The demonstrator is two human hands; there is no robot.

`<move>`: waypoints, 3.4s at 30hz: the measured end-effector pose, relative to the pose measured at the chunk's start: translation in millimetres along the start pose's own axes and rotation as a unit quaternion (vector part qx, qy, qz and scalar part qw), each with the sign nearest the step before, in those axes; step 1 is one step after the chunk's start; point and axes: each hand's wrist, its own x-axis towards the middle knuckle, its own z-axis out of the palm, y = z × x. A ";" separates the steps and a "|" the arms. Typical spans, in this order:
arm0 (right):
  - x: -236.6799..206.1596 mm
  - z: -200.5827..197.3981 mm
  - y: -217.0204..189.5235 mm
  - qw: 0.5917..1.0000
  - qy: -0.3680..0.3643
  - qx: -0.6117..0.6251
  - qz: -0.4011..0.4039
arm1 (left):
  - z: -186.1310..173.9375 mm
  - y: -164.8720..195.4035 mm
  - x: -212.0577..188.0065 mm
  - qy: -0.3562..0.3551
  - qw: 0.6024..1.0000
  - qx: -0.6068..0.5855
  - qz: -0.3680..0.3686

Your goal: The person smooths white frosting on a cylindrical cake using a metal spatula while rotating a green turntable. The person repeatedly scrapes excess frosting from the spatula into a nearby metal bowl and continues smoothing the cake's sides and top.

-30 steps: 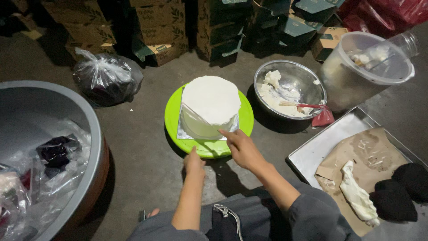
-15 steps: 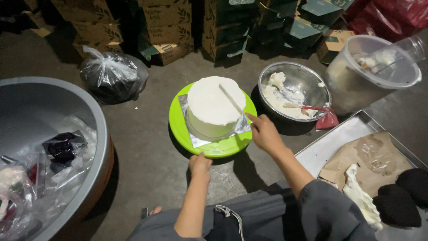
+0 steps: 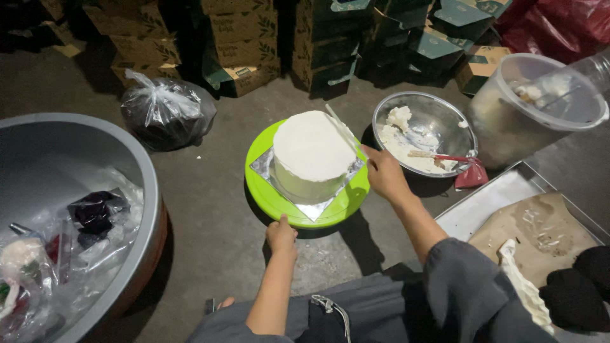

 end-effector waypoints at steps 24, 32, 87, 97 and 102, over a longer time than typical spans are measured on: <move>-45.7 30.4 -30.8 0.989 -0.111 -0.023 -0.095 | 1.5 -14.3 5.3 -0.027 0.999 -0.044 0.000; -49.1 20.7 -28.7 0.987 -0.116 0.099 -0.042 | -4.4 -5.0 2.5 -0.021 0.999 -0.030 -0.026; -84.0 40.9 -41.9 0.995 -0.064 0.072 -0.015 | 18.9 -27.8 -21.0 -0.168 0.976 -0.018 -0.135; -40.3 11.8 22.8 0.996 0.068 -0.033 0.051 | -0.5 6.8 7.2 -0.001 0.999 -0.021 0.026; -27.9 13.3 14.2 0.995 0.044 -0.069 0.061 | 4.2 -5.1 0.3 -0.008 1.000 -0.019 0.005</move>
